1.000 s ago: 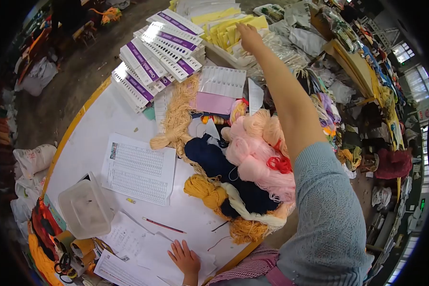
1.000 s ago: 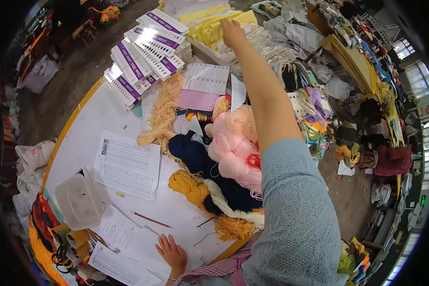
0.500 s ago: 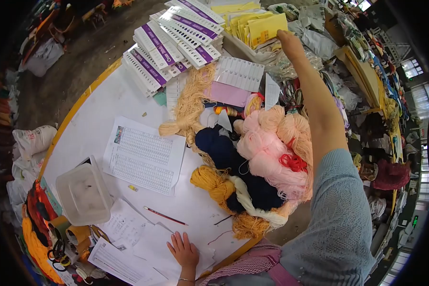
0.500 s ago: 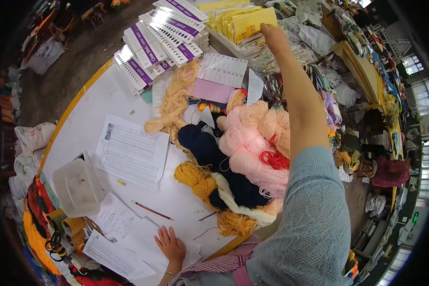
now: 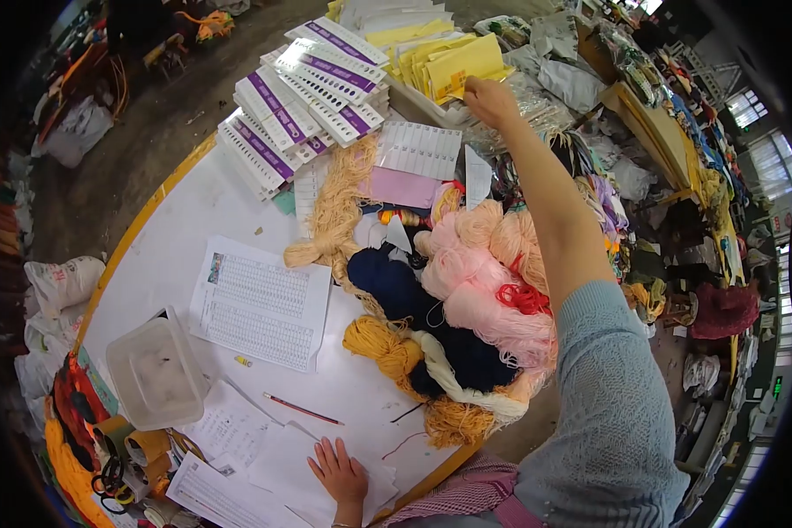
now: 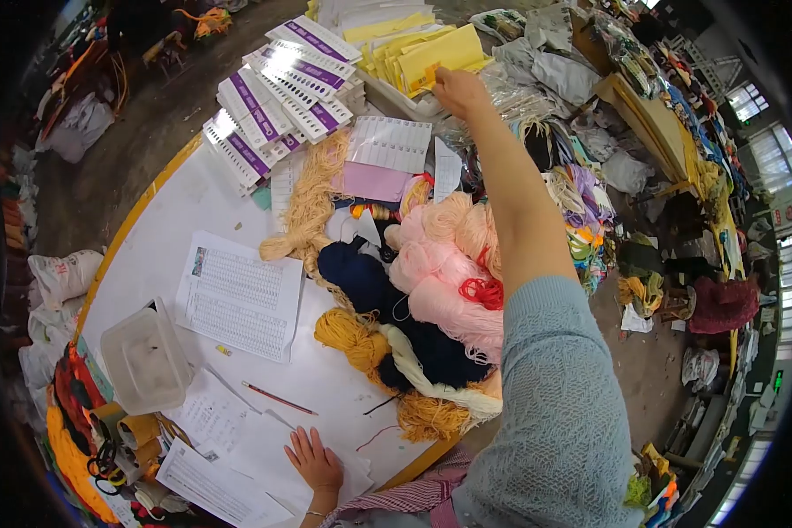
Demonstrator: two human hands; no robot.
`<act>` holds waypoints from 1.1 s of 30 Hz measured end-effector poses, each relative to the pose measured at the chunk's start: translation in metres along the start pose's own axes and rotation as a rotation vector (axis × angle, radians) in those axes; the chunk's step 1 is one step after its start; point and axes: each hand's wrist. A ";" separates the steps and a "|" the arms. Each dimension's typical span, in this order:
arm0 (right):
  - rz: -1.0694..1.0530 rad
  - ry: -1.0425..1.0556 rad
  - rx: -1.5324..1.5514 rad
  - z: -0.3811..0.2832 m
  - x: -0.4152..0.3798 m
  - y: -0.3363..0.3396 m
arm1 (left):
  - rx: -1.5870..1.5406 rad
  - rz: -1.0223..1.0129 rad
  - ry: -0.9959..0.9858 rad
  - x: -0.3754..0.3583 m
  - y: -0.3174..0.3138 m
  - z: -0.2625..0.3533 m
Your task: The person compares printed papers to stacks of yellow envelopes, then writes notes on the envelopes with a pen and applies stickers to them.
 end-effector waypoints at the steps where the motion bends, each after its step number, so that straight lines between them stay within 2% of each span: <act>1: 0.002 -0.003 -0.001 0.001 0.006 0.000 | -0.008 0.026 0.001 0.000 0.000 0.000; 4: 0.016 0.027 -0.030 0.009 0.022 -0.009 | -0.008 0.047 -0.002 0.000 -0.001 -0.001; 6: 0.047 0.133 -0.134 0.007 0.031 -0.018 | -0.001 0.040 -0.002 0.001 -0.002 0.000; 9: 0.143 0.139 -0.045 -0.010 0.035 -0.033 | 0.003 0.027 0.008 -0.001 -0.001 0.000; 13: 0.113 0.078 0.022 -0.013 0.043 -0.043 | 0.007 0.031 0.007 -0.001 -0.003 -0.002; 15: 0.198 0.120 0.026 -0.008 0.046 -0.042 | 0.006 0.034 0.006 -0.001 -0.003 -0.001; 19: 0.114 0.054 0.014 -0.003 0.041 -0.034 | -0.002 0.020 0.006 -0.002 -0.002 -0.002; 21: 0.262 0.180 -0.057 0.001 0.040 -0.032 | 0.002 0.004 -0.004 -0.002 -0.002 -0.003; 25: 0.270 0.303 -0.248 0.004 0.035 -0.017 | -0.007 0.002 0.004 -0.001 -0.001 -0.002; 27: 0.053 0.170 -0.001 0.001 0.040 -0.012 | -0.009 0.000 0.003 -0.001 -0.001 -0.002; 31: 0.114 0.133 0.146 0.007 0.069 -0.026 | 0.001 0.001 -0.001 -0.003 -0.002 -0.003; 33: 0.281 0.477 -0.113 0.008 0.093 -0.041 | -0.006 0.010 -0.002 -0.002 -0.003 -0.003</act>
Point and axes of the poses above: each hand's wrist, its own x-axis towards the middle knuckle, its own y-axis out of the back of the hand, z = x × y, and after that the axes turned 6 degrees about y, right-handed
